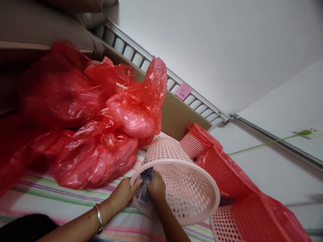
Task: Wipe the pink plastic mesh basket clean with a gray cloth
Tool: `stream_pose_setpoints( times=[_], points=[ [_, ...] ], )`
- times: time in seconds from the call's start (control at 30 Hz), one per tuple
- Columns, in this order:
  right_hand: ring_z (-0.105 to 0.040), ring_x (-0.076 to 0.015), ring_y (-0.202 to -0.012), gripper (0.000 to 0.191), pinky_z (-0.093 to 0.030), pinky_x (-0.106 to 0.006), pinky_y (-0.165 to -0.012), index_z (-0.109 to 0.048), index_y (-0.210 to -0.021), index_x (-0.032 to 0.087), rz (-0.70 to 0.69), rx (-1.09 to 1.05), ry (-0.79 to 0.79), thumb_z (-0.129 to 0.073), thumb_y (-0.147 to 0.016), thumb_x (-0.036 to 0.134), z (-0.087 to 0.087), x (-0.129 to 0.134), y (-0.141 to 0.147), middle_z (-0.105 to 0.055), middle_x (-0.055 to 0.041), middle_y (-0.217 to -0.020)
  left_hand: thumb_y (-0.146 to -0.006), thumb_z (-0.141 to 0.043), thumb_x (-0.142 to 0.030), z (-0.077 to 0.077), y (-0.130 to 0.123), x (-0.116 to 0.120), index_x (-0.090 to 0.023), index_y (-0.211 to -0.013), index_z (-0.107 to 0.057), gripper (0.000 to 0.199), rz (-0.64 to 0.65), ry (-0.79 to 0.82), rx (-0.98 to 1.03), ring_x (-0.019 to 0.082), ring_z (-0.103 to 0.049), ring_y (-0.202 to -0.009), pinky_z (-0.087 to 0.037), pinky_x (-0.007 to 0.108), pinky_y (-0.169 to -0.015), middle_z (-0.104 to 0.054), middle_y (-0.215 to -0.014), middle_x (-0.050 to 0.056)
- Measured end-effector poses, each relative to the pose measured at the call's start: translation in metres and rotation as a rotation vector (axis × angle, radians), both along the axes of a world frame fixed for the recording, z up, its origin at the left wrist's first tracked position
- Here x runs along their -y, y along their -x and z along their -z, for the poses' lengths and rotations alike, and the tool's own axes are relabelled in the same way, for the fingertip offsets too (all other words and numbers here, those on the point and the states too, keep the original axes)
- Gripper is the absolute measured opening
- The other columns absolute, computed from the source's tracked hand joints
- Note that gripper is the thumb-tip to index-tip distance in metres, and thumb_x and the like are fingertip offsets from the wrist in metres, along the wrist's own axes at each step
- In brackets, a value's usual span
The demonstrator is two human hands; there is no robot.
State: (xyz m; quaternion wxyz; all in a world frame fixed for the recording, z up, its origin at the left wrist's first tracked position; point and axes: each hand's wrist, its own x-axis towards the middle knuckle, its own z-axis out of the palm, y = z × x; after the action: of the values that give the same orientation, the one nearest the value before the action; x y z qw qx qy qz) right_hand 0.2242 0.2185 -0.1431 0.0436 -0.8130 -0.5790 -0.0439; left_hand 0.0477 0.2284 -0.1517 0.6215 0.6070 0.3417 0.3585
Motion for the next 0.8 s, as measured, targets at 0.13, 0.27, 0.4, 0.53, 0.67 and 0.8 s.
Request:
stream_pose_setpoints(
  times=[0.13,0.27,0.4,0.53,0.67,0.8],
  points=[
    [-0.06,-0.0237,-0.096,0.027,-0.044,-0.034,-0.082,-0.062,-0.103,0.015,0.072,0.014,-0.001,-0.05,-0.084,0.03,0.0,-0.048,-0.027,-0.064,-0.0127,-0.101,-0.086,-0.041,-0.049,-0.011,0.007,-0.007,-0.013,-0.088,-0.069,0.045,0.014,-0.079,-0.121,0.021,-0.063,-0.075,-0.045,0.026,-0.067,-0.071,-0.081,0.006],
    [-0.057,-0.0185,-0.096,0.028,-0.047,-0.038,-0.084,-0.057,-0.11,0.018,0.101,-0.04,-0.016,-0.05,-0.089,0.036,0.007,-0.081,-0.045,-0.058,-0.007,-0.112,-0.087,-0.039,-0.048,-0.023,0.015,-0.01,-0.014,-0.08,-0.067,0.045,0.022,-0.126,-0.202,0.019,-0.061,-0.068,-0.043,0.025,-0.063,-0.07,-0.075,0.005],
    [-0.056,-0.0203,-0.099,0.03,-0.049,-0.038,-0.083,-0.055,-0.112,0.019,0.114,-0.086,-0.016,-0.052,-0.089,0.037,0.019,-0.088,-0.049,-0.054,-0.0057,-0.117,-0.086,-0.039,-0.05,-0.025,0.016,-0.01,-0.014,-0.076,-0.066,0.046,-0.009,-0.113,-0.186,0.019,-0.06,-0.068,-0.043,0.025,-0.062,-0.069,-0.073,0.005],
    [-0.056,-0.0197,-0.099,0.032,-0.048,-0.04,-0.083,-0.054,-0.114,0.018,0.115,-0.111,-0.01,-0.052,-0.088,0.036,0.018,-0.088,-0.053,-0.054,-0.0069,-0.117,-0.083,-0.037,-0.06,-0.009,0.007,0.004,-0.014,-0.08,-0.061,0.052,-0.02,0.128,-0.047,0.015,-0.058,-0.051,-0.042,0.022,-0.046,-0.068,-0.074,0.006],
    [-0.056,-0.0192,-0.101,0.028,-0.044,-0.038,-0.089,-0.057,-0.111,0.019,0.083,-0.126,-0.004,-0.05,-0.089,0.035,0.006,-0.083,-0.054,-0.058,-0.0074,-0.115,-0.073,-0.04,-0.071,0.013,-0.007,0.02,-0.01,-0.084,-0.058,0.065,0.088,0.367,-0.012,0.012,-0.048,-0.029,-0.033,0.02,-0.03,-0.059,-0.048,0.003],
    [-0.057,-0.0236,-0.104,0.03,-0.043,-0.034,-0.086,-0.06,-0.107,0.019,0.063,-0.131,0.015,-0.051,-0.082,0.031,0.0,-0.054,-0.034,-0.064,-0.0094,-0.108,-0.068,-0.037,-0.078,0.024,-0.014,0.021,-0.01,-0.087,-0.055,0.073,0.098,0.4,0.018,0.016,-0.051,-0.03,-0.04,0.023,-0.032,-0.048,-0.032,-0.002]
  ],
)
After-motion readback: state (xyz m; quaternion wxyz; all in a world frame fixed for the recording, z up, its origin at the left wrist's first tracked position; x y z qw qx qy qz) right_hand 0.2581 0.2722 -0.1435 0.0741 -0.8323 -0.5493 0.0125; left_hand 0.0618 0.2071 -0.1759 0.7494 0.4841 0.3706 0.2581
